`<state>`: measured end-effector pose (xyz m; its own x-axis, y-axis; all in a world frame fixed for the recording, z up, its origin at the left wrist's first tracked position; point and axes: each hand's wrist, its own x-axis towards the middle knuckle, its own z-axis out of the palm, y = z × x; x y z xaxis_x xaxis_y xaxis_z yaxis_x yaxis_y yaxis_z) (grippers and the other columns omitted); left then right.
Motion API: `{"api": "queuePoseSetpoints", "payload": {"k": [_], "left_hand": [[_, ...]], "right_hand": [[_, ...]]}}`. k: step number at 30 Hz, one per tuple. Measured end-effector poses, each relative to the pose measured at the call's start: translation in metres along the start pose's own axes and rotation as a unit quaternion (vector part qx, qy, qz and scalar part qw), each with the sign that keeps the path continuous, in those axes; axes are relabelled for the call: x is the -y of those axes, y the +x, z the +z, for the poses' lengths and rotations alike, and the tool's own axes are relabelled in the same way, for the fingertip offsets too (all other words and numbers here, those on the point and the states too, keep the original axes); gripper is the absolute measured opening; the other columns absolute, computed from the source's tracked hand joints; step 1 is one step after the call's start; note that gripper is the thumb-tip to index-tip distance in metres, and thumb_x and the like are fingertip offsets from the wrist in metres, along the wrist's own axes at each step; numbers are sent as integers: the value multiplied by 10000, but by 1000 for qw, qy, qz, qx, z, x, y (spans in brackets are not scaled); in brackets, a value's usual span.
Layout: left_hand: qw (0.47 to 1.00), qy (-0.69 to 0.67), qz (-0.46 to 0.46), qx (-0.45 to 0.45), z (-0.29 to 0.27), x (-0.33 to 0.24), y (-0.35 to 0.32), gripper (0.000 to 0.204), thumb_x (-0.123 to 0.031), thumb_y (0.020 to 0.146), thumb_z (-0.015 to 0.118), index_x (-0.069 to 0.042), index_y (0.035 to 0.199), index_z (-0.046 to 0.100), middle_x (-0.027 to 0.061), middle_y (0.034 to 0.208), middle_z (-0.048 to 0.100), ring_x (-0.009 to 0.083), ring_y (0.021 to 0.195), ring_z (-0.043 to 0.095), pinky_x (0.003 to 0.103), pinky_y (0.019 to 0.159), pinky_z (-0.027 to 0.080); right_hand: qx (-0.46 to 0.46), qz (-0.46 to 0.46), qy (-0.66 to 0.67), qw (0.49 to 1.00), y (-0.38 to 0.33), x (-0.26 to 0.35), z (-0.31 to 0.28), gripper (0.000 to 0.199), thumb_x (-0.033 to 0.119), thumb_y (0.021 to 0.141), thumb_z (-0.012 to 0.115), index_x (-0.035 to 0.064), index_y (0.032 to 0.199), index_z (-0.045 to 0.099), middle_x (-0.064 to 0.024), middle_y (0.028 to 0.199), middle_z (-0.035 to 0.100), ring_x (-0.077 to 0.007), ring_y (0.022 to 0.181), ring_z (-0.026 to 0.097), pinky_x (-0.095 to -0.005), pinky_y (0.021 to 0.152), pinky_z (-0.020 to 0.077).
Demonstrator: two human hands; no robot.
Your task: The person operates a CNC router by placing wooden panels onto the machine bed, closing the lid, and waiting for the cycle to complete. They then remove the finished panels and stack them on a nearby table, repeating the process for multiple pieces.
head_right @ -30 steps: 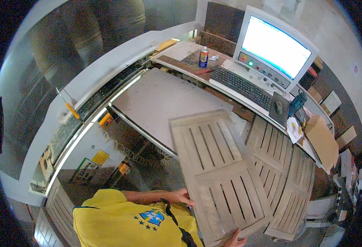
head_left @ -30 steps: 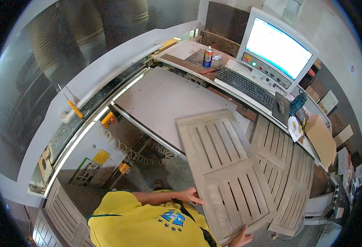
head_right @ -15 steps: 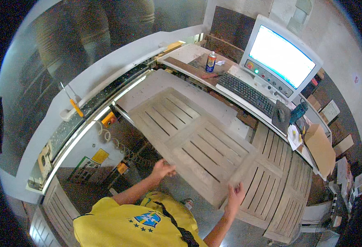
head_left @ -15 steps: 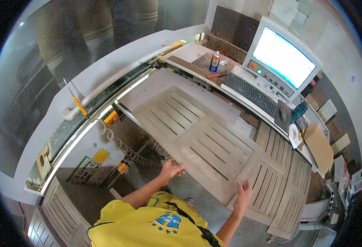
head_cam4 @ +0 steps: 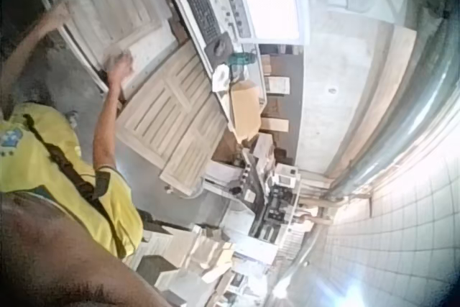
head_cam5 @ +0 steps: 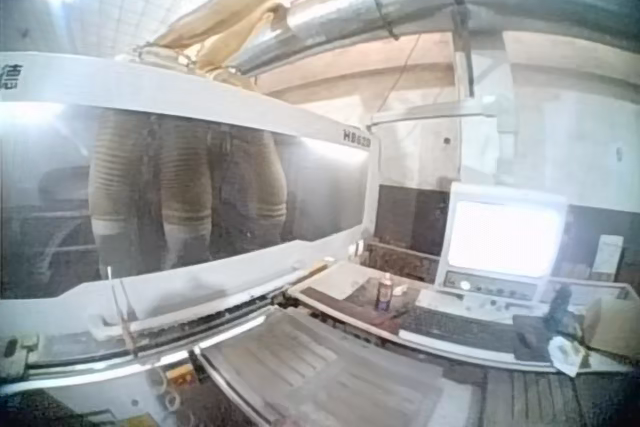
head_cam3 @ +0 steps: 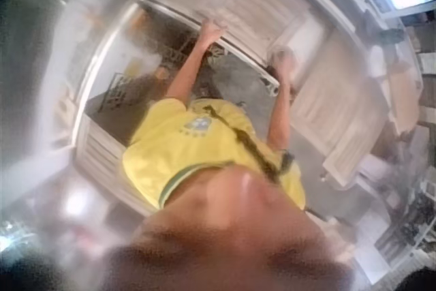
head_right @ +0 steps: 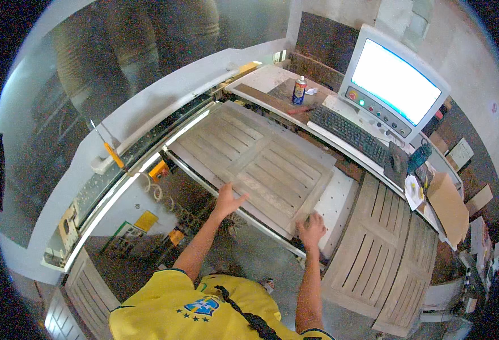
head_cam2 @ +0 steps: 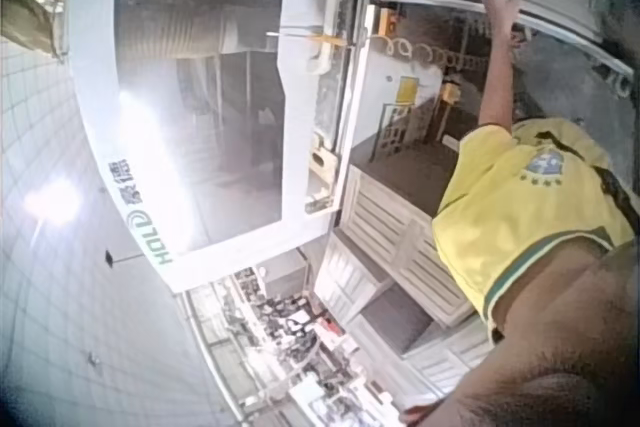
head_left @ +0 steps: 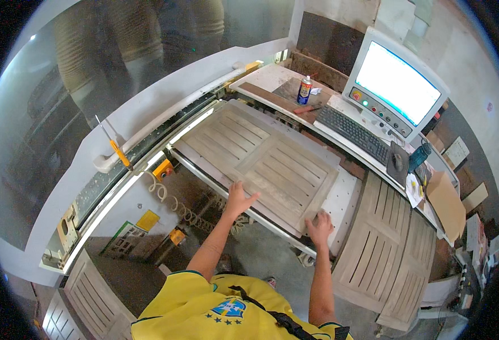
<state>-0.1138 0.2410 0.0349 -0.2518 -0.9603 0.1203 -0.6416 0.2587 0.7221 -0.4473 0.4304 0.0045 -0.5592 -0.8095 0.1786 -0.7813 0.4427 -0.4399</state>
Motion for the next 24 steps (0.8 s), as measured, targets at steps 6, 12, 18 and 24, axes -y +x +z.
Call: {"api": "queuePoseSetpoints", "payload": {"k": [6,12,18,24], "left_hand": [[985,83,-114,99,2,-7,16,1355,-685,844,800,212,1626,152,442,1699,177,559,1624,107,616,1318,176],[983,140,-118,14,-18,43,45,1419,-735,822,792,243,1611,133,476,1689,138,578,1624,75,597,1339,108],[978,170,-110,46,-62,88,89,1427,-738,814,808,258,1597,152,488,1676,155,588,1614,104,579,1346,117],[975,185,-110,59,-108,133,131,1465,-772,771,824,237,1607,170,470,1688,157,581,1616,102,593,1340,137]], "right_hand": [[21,-54,124,991,15,20,20,821,470,857,862,40,1506,603,-182,1581,553,-340,1503,464,-576,1257,208],[34,-120,104,987,39,71,57,881,526,855,851,43,1538,573,-156,1656,496,-331,1591,365,-604,1291,144],[93,-159,90,979,46,133,61,976,626,885,781,20,1597,503,-162,1707,431,-319,1616,317,-602,1306,134],[60,-194,63,977,52,189,94,956,599,927,744,-12,1610,473,-158,1720,410,-316,1624,303,-554,1320,146]]}}
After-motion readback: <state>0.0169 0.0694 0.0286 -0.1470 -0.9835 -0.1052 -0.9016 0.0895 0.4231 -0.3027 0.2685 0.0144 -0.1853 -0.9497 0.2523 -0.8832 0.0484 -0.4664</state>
